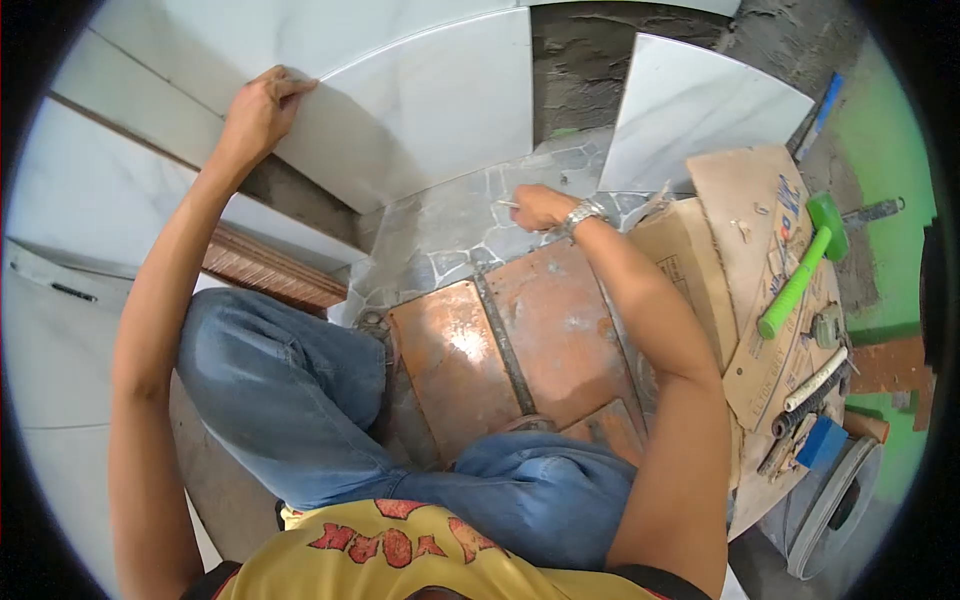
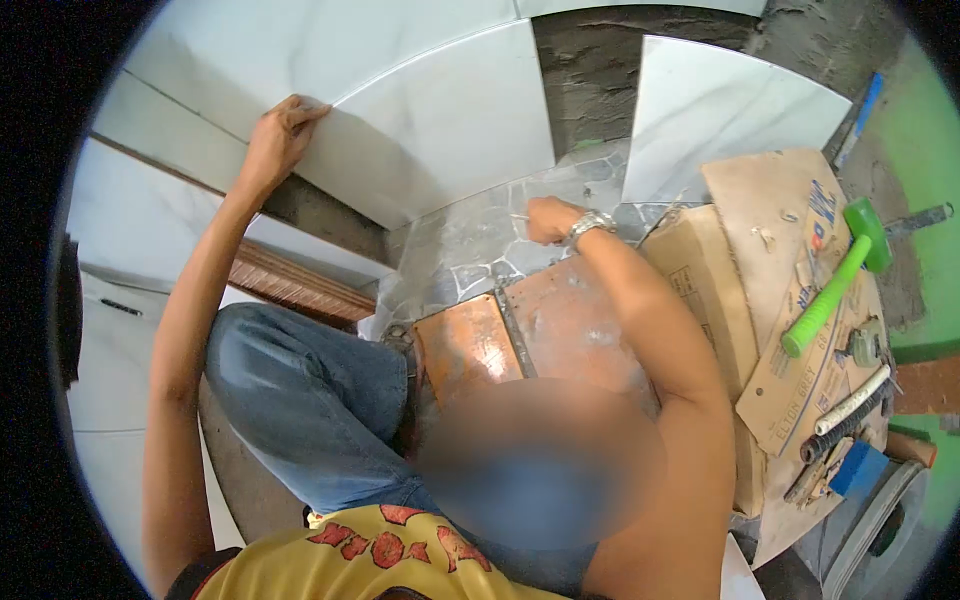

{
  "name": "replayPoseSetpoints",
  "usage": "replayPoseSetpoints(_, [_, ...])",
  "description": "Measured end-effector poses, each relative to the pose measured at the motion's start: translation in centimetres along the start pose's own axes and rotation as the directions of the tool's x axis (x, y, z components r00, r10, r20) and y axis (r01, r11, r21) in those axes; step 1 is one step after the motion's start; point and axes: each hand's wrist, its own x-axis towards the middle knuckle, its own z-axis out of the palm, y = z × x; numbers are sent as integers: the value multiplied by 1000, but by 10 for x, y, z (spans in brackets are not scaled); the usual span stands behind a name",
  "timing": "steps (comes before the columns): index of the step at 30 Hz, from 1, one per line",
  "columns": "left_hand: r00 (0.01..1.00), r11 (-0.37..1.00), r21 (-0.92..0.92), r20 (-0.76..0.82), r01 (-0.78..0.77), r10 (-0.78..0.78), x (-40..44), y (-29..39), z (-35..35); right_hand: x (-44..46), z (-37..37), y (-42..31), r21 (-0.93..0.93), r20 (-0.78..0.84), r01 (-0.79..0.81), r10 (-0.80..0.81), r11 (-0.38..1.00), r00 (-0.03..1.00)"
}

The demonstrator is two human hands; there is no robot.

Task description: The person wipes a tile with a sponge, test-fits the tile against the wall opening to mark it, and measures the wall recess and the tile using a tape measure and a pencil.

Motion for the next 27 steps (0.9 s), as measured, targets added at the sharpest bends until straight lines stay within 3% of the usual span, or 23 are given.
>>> replayPoseSetpoints(3, [998, 998, -6, 37, -59, 59, -1, -5, -5, 20, 12, 27, -14, -125, -3, 2, 1000, 992])
replayPoseSetpoints(6, [995, 995, -48, 48, -82, 84, -1, -13, -5, -1, -8, 25, 156, -209, -16, 48, 988, 977])
replayPoseSetpoints(9, [991, 991, -56, 60, -118, 121, -1, -16, -6, 4, -20, 33, 386, -179, -68, 147, 920, 973])
replayPoseSetpoints(12, [987, 989, -43, 72, -143, 146, -3, -15, -8, 3, -27, 32, 237, -553, -10, 144, 972, 820])
replayPoseSetpoints(15, [993, 996, -45, 80, -80, 84, -2, -8, -10, 24, -42, 49, 332, -706, 159, 134, 930, 695])
replayPoseSetpoints(18, [997, 999, -49, 77, -17, 20, -1, -5, -7, 5, -74, 35, 390, -749, 203, 181, 898, 637])
replayPoseSetpoints(21, [996, 992, -102, 66, 69, -63, -1, -11, 2, 1, -93, 25, 366, -845, 268, 197, 891, 496])
replayPoseSetpoints(24, [996, 997, -20, -52, -70, 68, -1, -14, 7, -4, -114, 7, 337, -901, 336, 198, 879, 387])
replayPoseSetpoints(27, [1000, 997, 75, 18, 7, -8, -4, -3, 2, -12, -132, -9, 331, -924, 389, 211, 860, 319])
